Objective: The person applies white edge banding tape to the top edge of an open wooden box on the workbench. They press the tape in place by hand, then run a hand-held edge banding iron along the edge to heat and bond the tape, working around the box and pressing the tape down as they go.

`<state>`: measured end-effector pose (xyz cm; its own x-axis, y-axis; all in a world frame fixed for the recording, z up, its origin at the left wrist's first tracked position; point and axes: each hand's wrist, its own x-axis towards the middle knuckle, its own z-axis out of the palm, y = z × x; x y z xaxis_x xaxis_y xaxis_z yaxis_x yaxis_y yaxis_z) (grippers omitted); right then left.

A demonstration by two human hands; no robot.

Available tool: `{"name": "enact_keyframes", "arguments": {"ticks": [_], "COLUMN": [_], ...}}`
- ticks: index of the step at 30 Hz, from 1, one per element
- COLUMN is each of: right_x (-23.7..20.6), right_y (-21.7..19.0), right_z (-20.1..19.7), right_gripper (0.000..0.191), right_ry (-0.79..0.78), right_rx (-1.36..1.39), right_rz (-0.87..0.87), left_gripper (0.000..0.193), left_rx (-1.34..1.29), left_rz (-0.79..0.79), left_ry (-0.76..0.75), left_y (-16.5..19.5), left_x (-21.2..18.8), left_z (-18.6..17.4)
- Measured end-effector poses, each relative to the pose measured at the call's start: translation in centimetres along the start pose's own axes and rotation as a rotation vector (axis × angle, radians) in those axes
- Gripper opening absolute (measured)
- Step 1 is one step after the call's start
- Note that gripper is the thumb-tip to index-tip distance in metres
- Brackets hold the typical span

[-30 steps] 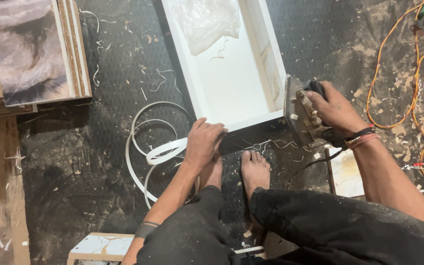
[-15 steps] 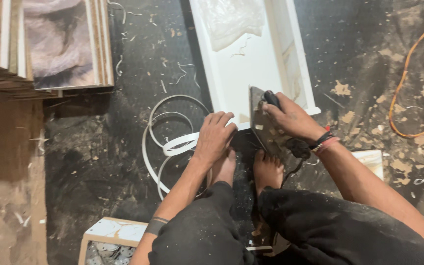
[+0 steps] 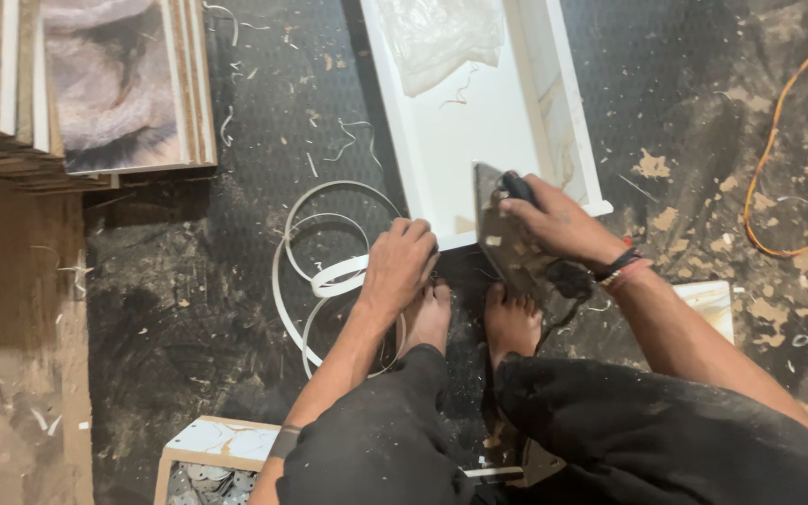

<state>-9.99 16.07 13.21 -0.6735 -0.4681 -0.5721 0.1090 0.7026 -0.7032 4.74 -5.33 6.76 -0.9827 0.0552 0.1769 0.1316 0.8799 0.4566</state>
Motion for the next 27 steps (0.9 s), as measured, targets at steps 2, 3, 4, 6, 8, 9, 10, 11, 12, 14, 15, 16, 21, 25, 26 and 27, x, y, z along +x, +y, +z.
{"name": "enact_keyframes", "arguments": {"ticks": [2,3,4,6,8,9,10,11,12,14,15,16,21,25,26,27], "right_x": [-0.6,-0.8,-1.0,-1.2,-1.3,-1.4,-1.3,-1.2,-1.2,-1.1,-1.0,-1.0,-0.7,-0.2,-0.1,0.0], "right_y": [1.3,2.1,3.0,4.9,6.7,7.5,8.2,8.7,9.0,9.1,8.8,8.4,4.4,1.1,0.5,0.0], "right_z": [-1.4,-2.2,-3.0,-4.5,-6.1,-6.9,-7.6,-8.1,-8.3,-8.8,-8.8,-8.6,-5.9,-2.0,-1.1,-0.2], "right_gripper": [0.042,0.044,0.046,0.047,0.042,0.04,0.039,0.037,0.038,0.039,0.038,0.037,0.037,0.038,0.039,0.038], "right_ry": [0.028,0.062,0.094,0.151,0.205,0.237,0.268,0.298,0.304,0.313,0.311,0.306,0.221,0.056,0.02,0.021], "right_rx": [0.032,0.046,0.059,0.063,0.052,0.019,-0.015,-0.049,-0.005,0.086,0.051,0.019,-0.045,0.074,0.086,0.083], "right_rz": [0.011,0.036,0.055,0.068,0.052,-0.036,-0.125,-0.213,-0.101,0.116,0.067,0.02,0.054,0.094,0.099,0.043], "left_gripper": [0.018,0.018,0.018,0.018,0.019,0.019,0.019,0.018,0.018,0.018,0.018,0.019,0.02,0.021,0.021,0.021], "left_rx": [-0.028,-0.046,-0.062,-0.083,-0.087,-0.083,-0.08,-0.081,-0.083,-0.088,-0.09,-0.093,-0.108,-0.111,-0.142,-0.173], "left_rz": [-0.023,-0.03,-0.038,-0.054,-0.069,-0.073,-0.077,-0.084,-0.092,-0.091,-0.086,-0.082,-0.074,-0.11,-0.119,-0.127], "left_ry": [-0.015,-0.012,-0.005,-0.023,-0.041,-0.049,-0.057,-0.062,-0.07,-0.065,-0.057,-0.054,-0.025,-0.021,-0.008,0.006], "left_y": [0.1,0.1,0.1,0.1,0.1,0.1,0.2,0.2,0.2,0.2,0.2,0.2,0.0,-0.2,-0.2,-0.4], "left_x": [0.1,0.1,0.2,0.5,0.6,0.7,0.8,0.8,0.8,0.8,0.8,0.8,0.4,-0.2,-0.4,-0.7], "left_z": [0.0,-0.1,-0.1,-0.1,-0.2,-0.2,-0.2,-0.2,-0.2,-0.2,-0.2,-0.2,-0.1,0.2,0.2,0.2]}}
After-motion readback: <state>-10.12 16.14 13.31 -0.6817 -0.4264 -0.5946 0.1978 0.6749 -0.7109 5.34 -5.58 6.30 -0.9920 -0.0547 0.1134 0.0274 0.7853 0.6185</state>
